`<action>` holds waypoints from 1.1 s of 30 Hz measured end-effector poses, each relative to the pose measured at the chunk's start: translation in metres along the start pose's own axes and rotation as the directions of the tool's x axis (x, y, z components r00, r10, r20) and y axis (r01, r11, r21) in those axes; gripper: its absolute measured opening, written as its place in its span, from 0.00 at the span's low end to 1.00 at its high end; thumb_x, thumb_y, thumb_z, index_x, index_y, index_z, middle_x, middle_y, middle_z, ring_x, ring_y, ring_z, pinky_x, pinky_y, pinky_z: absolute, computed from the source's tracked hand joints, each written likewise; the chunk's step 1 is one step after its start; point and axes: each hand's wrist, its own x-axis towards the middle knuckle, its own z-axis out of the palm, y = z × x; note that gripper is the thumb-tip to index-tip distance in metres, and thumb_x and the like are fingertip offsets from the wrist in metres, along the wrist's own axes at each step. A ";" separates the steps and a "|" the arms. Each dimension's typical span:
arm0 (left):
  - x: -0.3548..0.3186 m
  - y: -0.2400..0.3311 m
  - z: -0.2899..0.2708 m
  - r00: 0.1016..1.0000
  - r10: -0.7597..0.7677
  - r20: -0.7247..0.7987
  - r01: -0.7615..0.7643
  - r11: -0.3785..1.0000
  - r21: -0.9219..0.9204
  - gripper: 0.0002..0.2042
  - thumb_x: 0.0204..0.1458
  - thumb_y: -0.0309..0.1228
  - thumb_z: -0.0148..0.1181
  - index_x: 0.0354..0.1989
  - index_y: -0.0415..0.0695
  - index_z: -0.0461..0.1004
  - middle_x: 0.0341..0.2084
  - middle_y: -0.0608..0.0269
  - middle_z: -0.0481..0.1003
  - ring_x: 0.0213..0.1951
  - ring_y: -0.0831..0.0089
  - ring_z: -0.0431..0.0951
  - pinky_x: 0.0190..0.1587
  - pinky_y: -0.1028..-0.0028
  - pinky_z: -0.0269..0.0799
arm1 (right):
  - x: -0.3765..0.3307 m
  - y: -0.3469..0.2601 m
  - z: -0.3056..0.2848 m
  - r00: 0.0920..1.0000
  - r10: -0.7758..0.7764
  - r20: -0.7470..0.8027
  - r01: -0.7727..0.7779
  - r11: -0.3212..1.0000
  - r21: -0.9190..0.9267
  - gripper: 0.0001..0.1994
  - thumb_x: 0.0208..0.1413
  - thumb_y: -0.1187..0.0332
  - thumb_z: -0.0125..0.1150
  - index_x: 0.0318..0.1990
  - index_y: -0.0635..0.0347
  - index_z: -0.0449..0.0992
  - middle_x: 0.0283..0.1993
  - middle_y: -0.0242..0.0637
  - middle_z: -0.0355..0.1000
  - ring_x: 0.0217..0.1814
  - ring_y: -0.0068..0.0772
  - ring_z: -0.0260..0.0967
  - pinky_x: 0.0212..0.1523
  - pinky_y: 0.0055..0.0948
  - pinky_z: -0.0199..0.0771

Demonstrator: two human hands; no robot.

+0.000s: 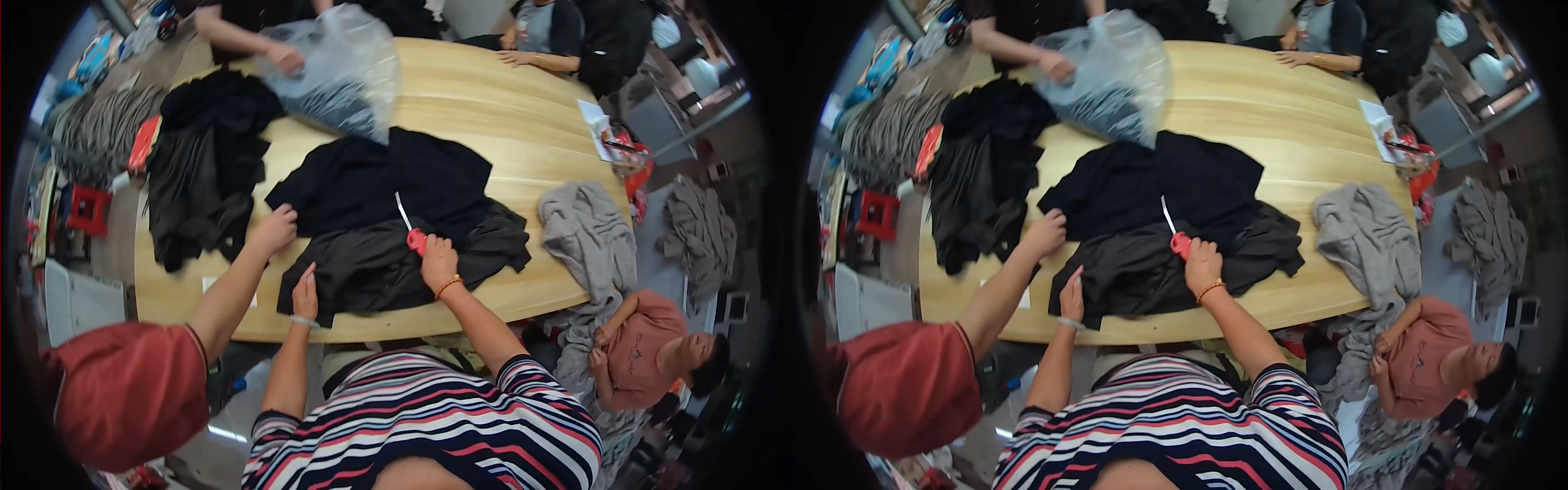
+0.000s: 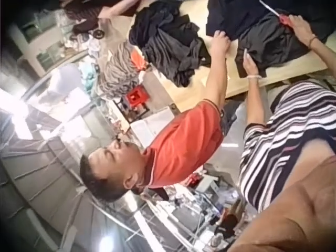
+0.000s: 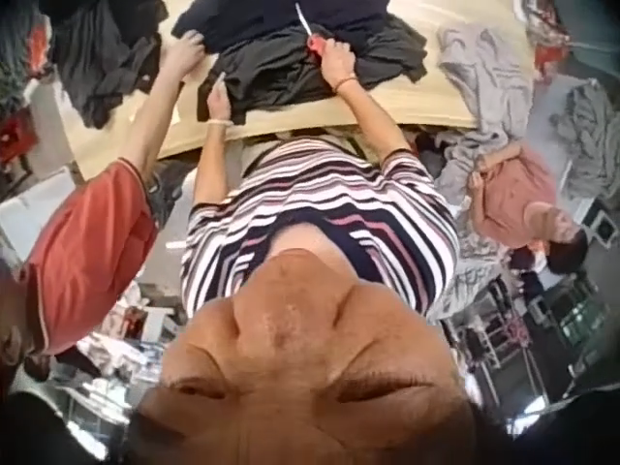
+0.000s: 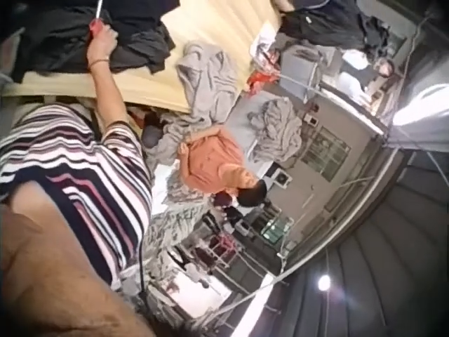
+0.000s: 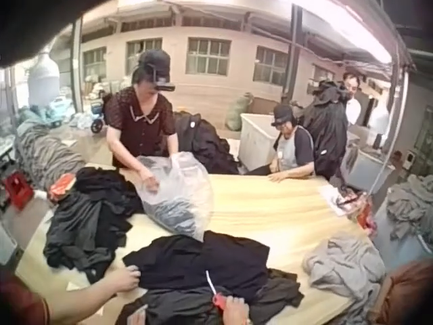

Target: Trimming excess threads and loose ends from black fabric garments using scissors on a factory workspace table.

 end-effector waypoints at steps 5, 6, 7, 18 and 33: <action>0.000 0.018 -0.016 1.000 -0.011 -0.020 0.010 0.999 -0.051 0.18 0.63 0.35 0.42 0.56 0.38 0.70 0.51 0.51 0.73 0.55 0.63 0.71 0.58 0.72 0.61 | 0.006 -0.001 -0.021 0.999 -0.037 0.007 0.035 0.989 0.146 0.13 0.42 0.79 0.56 0.39 0.61 0.66 0.40 0.45 0.65 0.42 0.51 0.66 0.39 0.41 0.72; 0.001 0.024 -0.021 1.000 -0.014 -0.023 0.012 0.998 -0.063 0.18 0.63 0.34 0.42 0.56 0.38 0.70 0.51 0.51 0.73 0.55 0.63 0.72 0.58 0.72 0.62 | 0.006 -0.001 -0.024 1.000 -0.028 0.011 0.025 0.984 0.177 0.14 0.42 0.80 0.57 0.39 0.61 0.66 0.42 0.46 0.64 0.43 0.51 0.66 0.40 0.42 0.72; 0.001 0.032 -0.027 0.999 -0.021 -0.040 0.019 0.999 -0.035 0.18 0.63 0.34 0.42 0.55 0.38 0.70 0.50 0.51 0.74 0.54 0.64 0.72 0.57 0.72 0.62 | 0.007 -0.002 -0.030 0.999 -0.045 0.002 0.043 0.974 0.223 0.15 0.42 0.81 0.56 0.40 0.62 0.66 0.46 0.46 0.63 0.44 0.51 0.67 0.42 0.42 0.73; -0.017 0.053 -0.048 0.966 -0.057 -0.251 -0.013 0.963 -0.268 0.12 0.64 0.31 0.44 0.39 0.37 0.71 0.27 0.70 0.68 0.33 0.82 0.65 0.37 0.80 0.64 | 0.006 0.013 -0.042 0.986 -0.031 0.163 -0.020 0.953 0.301 0.11 0.49 0.75 0.55 0.40 0.60 0.66 0.36 0.44 0.71 0.43 0.52 0.67 0.43 0.45 0.70; -0.056 0.130 -0.022 0.931 -0.061 0.360 0.184 0.930 -0.317 0.12 0.64 0.33 0.45 0.39 0.38 0.72 0.27 0.73 0.67 0.32 0.86 0.63 0.37 0.83 0.62 | 0.006 0.015 -0.041 0.983 -0.071 0.171 0.010 0.943 0.334 0.19 0.45 0.76 0.62 0.46 0.57 0.66 0.46 0.44 0.67 0.49 0.52 0.66 0.45 0.45 0.71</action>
